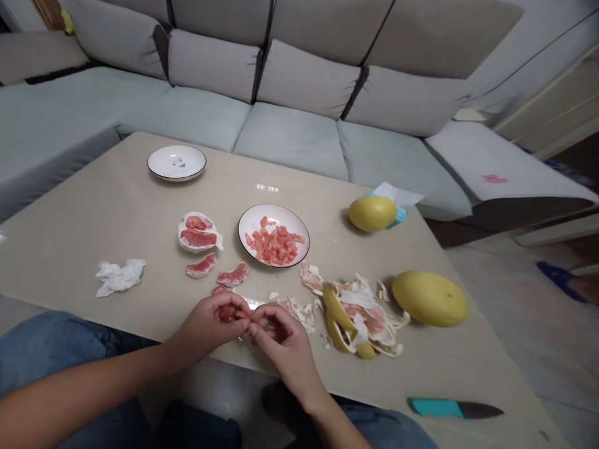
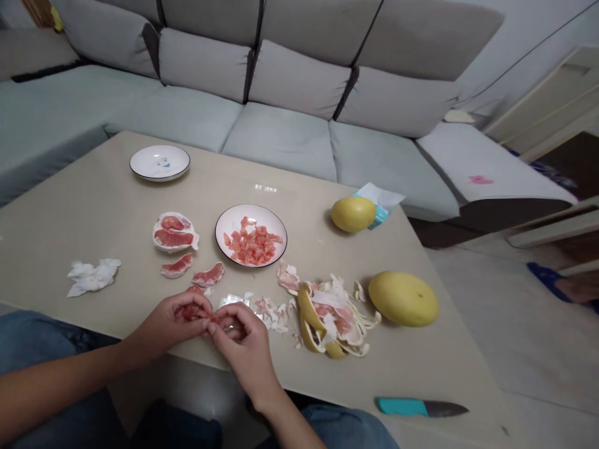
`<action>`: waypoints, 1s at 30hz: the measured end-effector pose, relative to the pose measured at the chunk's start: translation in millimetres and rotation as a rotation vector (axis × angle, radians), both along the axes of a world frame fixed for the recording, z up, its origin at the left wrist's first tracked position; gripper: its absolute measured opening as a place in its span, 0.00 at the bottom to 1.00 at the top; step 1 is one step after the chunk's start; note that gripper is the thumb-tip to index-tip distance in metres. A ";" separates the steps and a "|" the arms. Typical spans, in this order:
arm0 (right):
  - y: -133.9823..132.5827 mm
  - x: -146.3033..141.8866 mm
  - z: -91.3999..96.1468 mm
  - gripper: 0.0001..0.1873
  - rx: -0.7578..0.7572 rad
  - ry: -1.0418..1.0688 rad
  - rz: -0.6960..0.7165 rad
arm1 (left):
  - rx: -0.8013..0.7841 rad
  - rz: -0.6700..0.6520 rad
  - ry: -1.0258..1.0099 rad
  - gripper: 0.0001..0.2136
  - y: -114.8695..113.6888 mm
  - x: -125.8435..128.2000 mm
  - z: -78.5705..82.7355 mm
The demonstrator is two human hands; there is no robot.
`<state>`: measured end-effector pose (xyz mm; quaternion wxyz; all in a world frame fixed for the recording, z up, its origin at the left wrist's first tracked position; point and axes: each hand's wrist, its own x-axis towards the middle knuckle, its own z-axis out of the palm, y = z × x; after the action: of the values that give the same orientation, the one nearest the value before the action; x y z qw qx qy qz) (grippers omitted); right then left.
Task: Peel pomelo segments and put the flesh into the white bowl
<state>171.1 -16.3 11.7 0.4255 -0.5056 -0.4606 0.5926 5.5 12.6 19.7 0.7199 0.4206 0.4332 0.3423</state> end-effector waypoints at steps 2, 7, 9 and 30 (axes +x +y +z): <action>-0.2 0.3 -0.6 0.13 -0.028 0.062 0.022 | -0.014 -0.024 -0.009 0.10 0.4 0.3 -0.1; 1.4 4.5 -4.5 0.15 -0.125 0.210 0.054 | -0.124 -0.080 -0.083 0.11 3.7 -1.3 1.6; 2.1 6.3 -5.3 0.15 -0.150 0.230 0.035 | -0.136 -0.080 -0.102 0.10 4.6 -3.3 2.0; 5.4 10.0 -10.6 0.13 -0.284 0.583 -0.098 | -0.165 -0.055 -0.153 0.09 5.1 -7.9 5.6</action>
<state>181.0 -10.9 1.1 0.4927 -0.3903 -0.2072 0.7497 -2.4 17.7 25.3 0.7923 0.3442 0.3920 0.3165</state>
